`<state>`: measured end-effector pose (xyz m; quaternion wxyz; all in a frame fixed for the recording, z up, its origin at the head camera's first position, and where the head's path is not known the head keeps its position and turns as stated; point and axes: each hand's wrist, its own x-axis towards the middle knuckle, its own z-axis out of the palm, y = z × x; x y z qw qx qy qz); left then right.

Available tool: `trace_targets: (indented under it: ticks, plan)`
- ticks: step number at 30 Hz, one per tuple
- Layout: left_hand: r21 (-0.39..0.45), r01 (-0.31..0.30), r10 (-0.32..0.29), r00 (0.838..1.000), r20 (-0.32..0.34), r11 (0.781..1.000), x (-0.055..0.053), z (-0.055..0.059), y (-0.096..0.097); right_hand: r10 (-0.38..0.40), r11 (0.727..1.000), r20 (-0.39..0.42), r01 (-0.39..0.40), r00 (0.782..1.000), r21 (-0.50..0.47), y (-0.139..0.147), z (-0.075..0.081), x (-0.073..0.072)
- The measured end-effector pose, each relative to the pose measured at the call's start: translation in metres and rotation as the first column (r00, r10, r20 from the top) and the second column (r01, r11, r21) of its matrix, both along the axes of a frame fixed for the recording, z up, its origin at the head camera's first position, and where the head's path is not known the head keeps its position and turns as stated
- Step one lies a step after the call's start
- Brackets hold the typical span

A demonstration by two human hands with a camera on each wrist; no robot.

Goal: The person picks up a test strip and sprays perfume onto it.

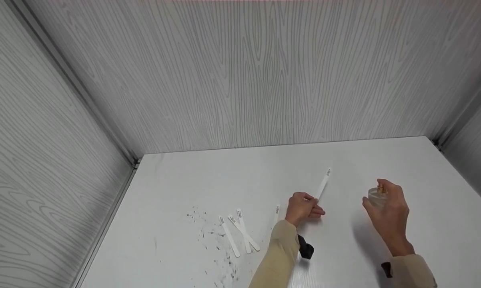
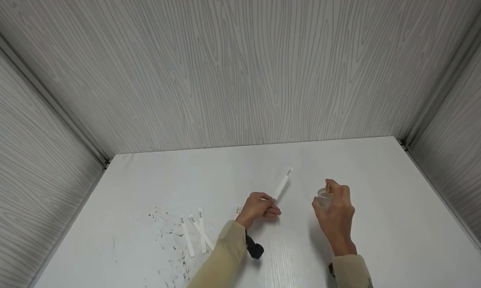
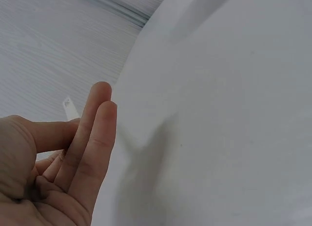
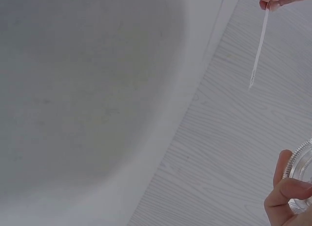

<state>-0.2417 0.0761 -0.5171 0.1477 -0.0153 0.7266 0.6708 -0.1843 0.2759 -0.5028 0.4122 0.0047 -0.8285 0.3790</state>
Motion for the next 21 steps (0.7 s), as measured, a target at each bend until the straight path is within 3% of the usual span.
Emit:
trace_targets:
  ticks: [6, 10, 16, 21]
  plan:
    - [0.013, -0.045, 0.045, 0.998, -0.037, 0.999, -0.006, 0.001, 0.009, 0.034, 0.999, -0.057, -0.033, 0.998, 0.020, 0.006, -0.004, 0.000]
    - [0.024, -0.084, 0.085, 0.996, -0.027, 0.996, -0.009, -0.002, 0.013, 0.031, 0.999, -0.051, -0.030, 0.998, 0.020, 0.008, -0.006, 0.002]
    - [-0.007, -0.056, 0.056, 0.998, 0.010, 0.998, -0.013, -0.005, 0.019, 0.024, 1.000, -0.036, -0.024, 0.999, 0.019, 0.012, -0.007, 0.003]
    - [0.020, -0.055, 0.055, 0.998, 0.005, 0.998, -0.018, -0.005, 0.023, 0.041, 0.999, -0.051, -0.040, 0.998, 0.024, 0.014, -0.008, 0.002]
